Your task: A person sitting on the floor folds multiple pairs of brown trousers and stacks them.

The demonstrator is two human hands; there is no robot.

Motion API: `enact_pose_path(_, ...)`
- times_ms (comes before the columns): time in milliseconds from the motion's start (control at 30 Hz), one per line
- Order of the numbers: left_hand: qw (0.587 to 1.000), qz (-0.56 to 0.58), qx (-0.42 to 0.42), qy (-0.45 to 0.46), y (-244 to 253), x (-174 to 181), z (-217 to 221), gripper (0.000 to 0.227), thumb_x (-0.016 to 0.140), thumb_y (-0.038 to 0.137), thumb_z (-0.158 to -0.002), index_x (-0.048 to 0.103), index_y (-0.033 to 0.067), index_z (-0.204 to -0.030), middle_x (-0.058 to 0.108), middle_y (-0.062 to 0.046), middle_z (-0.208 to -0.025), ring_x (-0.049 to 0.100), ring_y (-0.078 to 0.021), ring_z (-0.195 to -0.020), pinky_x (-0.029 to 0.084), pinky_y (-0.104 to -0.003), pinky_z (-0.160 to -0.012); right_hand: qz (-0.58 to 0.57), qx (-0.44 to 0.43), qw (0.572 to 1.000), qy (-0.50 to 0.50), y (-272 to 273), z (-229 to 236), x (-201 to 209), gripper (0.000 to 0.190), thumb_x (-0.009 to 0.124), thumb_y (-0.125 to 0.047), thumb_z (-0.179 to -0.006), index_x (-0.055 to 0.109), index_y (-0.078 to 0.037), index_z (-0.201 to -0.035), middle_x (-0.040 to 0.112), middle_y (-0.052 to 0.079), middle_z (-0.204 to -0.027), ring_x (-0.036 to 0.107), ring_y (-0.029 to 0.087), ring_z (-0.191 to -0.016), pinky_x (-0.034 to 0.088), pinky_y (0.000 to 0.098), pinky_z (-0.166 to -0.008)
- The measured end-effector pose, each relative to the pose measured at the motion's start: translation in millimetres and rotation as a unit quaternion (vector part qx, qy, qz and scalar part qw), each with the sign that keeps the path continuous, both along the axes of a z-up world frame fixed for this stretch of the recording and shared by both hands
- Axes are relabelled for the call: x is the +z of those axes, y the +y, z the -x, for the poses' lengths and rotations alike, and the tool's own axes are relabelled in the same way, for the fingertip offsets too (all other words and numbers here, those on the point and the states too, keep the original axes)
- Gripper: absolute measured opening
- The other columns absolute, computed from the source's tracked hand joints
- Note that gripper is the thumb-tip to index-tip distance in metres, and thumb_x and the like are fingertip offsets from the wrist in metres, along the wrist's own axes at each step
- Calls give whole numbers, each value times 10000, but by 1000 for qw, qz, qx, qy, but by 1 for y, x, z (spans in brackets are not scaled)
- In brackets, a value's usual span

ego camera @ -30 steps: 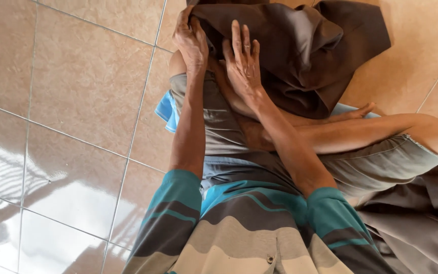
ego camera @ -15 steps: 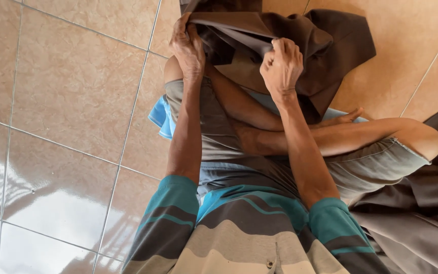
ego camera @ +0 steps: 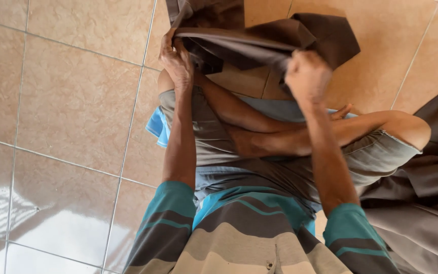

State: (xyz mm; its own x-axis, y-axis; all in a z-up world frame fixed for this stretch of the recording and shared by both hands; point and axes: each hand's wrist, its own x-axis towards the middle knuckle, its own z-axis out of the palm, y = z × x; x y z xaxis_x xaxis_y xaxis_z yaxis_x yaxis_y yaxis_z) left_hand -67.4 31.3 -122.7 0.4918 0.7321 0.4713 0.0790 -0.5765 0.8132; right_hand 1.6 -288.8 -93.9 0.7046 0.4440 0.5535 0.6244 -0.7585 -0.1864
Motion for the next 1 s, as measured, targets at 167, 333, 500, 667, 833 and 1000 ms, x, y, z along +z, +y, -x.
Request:
enact_pose_path(167,996,-59,-69,-6,0,14,-11,281,568,-44,-934,672,43,-1181,767,-101,-1105,767,-245,-940,618,-331,-868,-23,76,995,-62,-36,2,85,227,756,88,-856,779,-41,-1041,708,58,-973,593,190,-685,491,299,-620)
enact_pose_path(333,993,-82,-35,-80,15,28,-34,279,606,-50,-924,707,66,-1157,799,-65,-1001,768,-166,-790,634,-270,-744,146,114,977,104,-65,23,31,66,689,-16,-950,717,-67,-919,650,59,-800,579,168,-644,514,295,-583)
enact_pose_path(500,985,-101,-35,-134,22,42,-42,145,641,179,-1001,705,187,-1131,815,-3,-857,724,-72,-617,626,-192,-533,-29,82,996,-19,-61,61,88,249,688,83,-792,701,16,-1032,665,158,-1092,652,311,-964,530,394,-870)
enact_pose_path(667,988,-82,-24,-126,17,58,-56,173,646,53,-915,737,153,-1023,784,11,-757,672,-91,-583,560,-219,-536,153,59,986,36,-113,18,-27,141,707,-77,-863,680,-140,-986,635,54,-944,623,232,-630,527,341,-587)
enact_pose_path(833,989,-92,-96,-72,7,95,-59,256,588,-45,-922,687,71,-1127,786,-62,-965,754,-185,-799,625,-289,-740,51,-29,993,-105,-157,-40,49,304,752,23,-818,818,-74,-1098,674,39,-922,629,209,-793,508,329,-730)
enact_pose_path(1000,973,-65,-123,-184,5,134,-60,159,555,21,-1007,660,59,-1120,736,-62,-1035,710,-189,-932,589,-322,-890,40,-79,964,-251,-146,-32,163,197,773,142,-787,780,-24,-891,637,65,-1131,602,208,-1017,512,367,-892)
